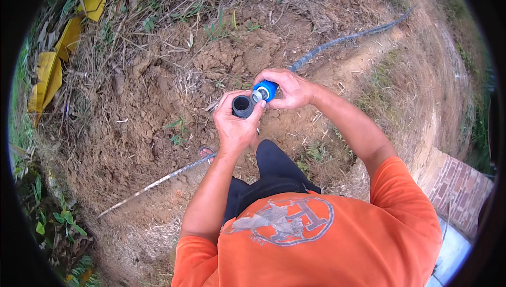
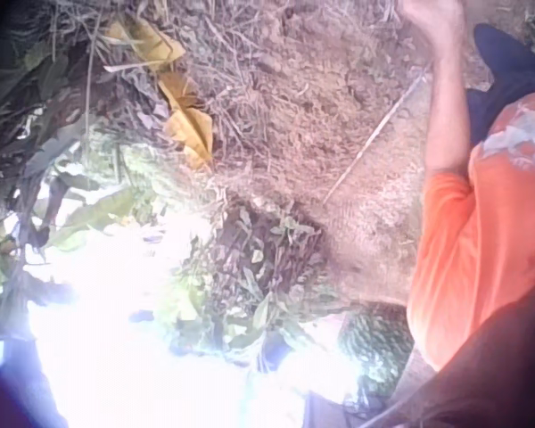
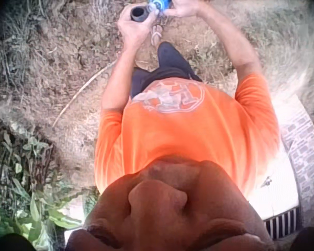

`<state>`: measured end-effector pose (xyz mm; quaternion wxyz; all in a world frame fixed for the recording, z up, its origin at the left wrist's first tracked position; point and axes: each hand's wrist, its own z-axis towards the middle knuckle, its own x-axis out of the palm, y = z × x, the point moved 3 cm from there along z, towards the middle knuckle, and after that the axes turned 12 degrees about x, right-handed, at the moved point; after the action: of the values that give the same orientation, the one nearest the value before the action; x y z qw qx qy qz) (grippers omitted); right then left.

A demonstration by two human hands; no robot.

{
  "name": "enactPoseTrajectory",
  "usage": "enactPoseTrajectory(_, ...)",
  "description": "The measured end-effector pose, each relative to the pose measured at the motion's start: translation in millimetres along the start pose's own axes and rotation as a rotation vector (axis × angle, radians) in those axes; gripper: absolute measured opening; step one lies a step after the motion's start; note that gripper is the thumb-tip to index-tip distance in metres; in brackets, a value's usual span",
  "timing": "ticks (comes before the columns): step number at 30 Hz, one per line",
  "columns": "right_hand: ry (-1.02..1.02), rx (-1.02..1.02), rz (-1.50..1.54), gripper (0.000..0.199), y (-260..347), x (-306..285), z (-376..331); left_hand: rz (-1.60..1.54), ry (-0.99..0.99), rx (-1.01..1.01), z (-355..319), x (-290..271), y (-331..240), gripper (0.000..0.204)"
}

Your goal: The person uses red shears to cut a black irrigation pipe, then assembles a blue plastic connector with a white seal and attaches it to the pipe. The person repeats the process with a second connector, securing both fittings onto the pipe.

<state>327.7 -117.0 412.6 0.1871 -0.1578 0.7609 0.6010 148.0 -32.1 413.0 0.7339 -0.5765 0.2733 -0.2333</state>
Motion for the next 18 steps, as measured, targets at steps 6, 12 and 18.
enactPoseTrajectory(6, -0.084, -0.020, 0.077, 0.046, 7.3, -25.8, -23.8, 0.128, 0.012, 0.104, 10.0, 26.1, -46.6, 0.030)
enactPoseTrajectory(12, -0.112, 0.019, 0.089, 0.051, 17.4, -42.9, -34.6, 0.244, -0.068, 0.331, 9.6, 43.2, -71.1, 0.031)
enactPoseTrajectory(18, -0.231, -0.170, 0.057, 0.046, 28.2, -57.1, -35.5, 0.202, -0.019, 0.295, 18.4, 46.3, -88.0, 0.030)
